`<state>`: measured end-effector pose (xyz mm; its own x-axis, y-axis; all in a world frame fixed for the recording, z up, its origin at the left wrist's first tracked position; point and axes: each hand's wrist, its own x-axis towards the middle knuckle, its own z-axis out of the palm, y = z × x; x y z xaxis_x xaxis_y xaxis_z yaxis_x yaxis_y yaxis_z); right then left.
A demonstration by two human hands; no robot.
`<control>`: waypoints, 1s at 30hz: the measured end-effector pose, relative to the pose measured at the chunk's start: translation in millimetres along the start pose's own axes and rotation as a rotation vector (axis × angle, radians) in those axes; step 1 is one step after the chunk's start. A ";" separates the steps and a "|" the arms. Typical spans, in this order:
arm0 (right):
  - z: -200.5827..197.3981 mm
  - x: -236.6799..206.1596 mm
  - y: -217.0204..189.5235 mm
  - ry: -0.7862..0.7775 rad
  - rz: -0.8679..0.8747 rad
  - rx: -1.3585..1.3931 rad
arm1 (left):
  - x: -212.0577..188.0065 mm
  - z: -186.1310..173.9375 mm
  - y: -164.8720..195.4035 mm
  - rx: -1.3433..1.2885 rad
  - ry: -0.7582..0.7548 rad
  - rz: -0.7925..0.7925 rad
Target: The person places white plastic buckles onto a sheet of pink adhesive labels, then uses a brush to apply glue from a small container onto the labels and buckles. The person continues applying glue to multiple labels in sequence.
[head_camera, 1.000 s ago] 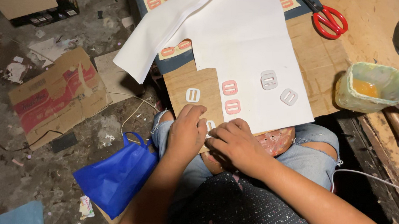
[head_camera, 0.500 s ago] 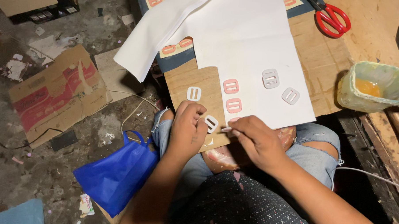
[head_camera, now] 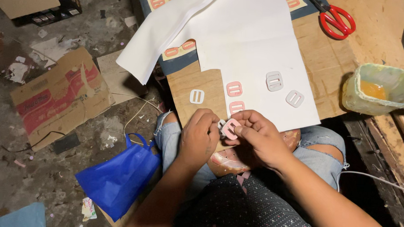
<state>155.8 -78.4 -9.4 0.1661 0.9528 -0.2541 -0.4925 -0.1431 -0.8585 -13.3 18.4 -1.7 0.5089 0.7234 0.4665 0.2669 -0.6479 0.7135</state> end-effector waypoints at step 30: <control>-6.2 31.5 -34.9 0.253 -0.104 -0.165 | 16.9 31.7 -13.8 -0.993 -0.090 -0.563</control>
<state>183.5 -45.0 9.8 0.4254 0.8708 -0.2464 -0.3197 -0.1102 -0.9411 17.6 32.0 -20.2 0.5892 0.8057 -0.0609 -0.2681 0.2660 0.9259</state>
